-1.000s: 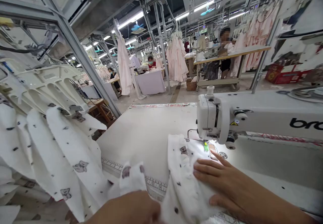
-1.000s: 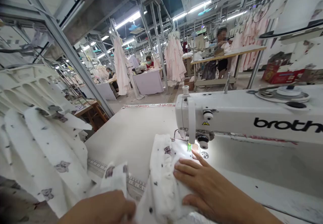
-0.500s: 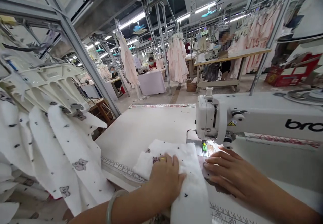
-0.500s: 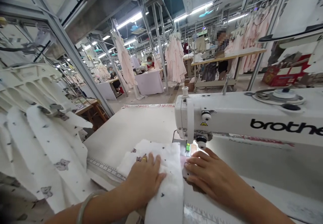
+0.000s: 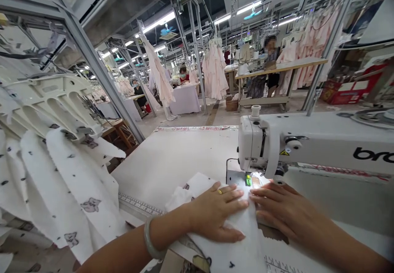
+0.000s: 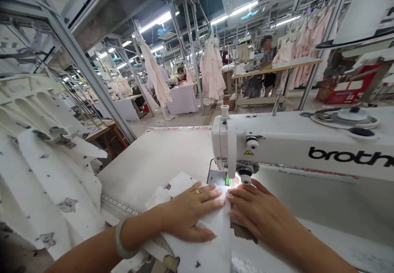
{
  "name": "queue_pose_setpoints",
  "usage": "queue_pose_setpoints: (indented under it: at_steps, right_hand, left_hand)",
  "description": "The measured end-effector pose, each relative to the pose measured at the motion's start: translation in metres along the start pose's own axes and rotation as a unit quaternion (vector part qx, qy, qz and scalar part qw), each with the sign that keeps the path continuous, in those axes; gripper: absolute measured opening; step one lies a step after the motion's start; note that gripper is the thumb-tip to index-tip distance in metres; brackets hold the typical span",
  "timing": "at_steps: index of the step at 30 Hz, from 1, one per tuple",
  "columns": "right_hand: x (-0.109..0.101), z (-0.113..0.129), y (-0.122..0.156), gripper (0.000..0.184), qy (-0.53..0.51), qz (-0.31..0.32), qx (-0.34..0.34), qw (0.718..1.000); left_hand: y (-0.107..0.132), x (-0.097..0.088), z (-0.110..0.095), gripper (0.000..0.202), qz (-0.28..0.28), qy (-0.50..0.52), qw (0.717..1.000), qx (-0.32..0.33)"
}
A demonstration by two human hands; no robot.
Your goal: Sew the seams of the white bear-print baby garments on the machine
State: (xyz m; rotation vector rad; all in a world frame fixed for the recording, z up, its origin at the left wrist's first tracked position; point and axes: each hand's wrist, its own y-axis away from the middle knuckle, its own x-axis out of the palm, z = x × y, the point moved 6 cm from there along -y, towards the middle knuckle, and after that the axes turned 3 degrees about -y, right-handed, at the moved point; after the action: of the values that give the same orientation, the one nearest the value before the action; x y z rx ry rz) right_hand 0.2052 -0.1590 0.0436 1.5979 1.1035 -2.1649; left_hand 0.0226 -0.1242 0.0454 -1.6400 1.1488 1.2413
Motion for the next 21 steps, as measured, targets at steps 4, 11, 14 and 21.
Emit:
queue_pose_setpoints:
  at_steps: [4, 11, 14, 21]
  right_hand:
    - [0.005, -0.009, 0.000, 0.030, 0.013, 0.013, 0.031, 0.999]
    - [0.009, -0.019, 0.006, 0.029, 0.025, 0.001, 0.045, 0.999]
    - [0.008, -0.018, 0.005, 0.029, 0.018, 0.013, 0.052, 0.998]
    - [0.005, -0.018, 0.008, 0.033, 0.014, -0.054, -0.027, 0.998]
  left_hand:
    - [-0.010, -0.001, 0.002, 0.073, 0.010, -0.011, 1.000, -0.010]
    - [-0.022, -0.002, 0.009, 0.073, 0.012, 0.001, 1.000, -0.023]
    - [-0.020, -0.001, 0.008, 0.072, 0.008, 0.009, 1.000, -0.023]
    - [-0.019, -0.009, 0.011, 0.063, -0.004, 0.035, 0.999, -0.018]
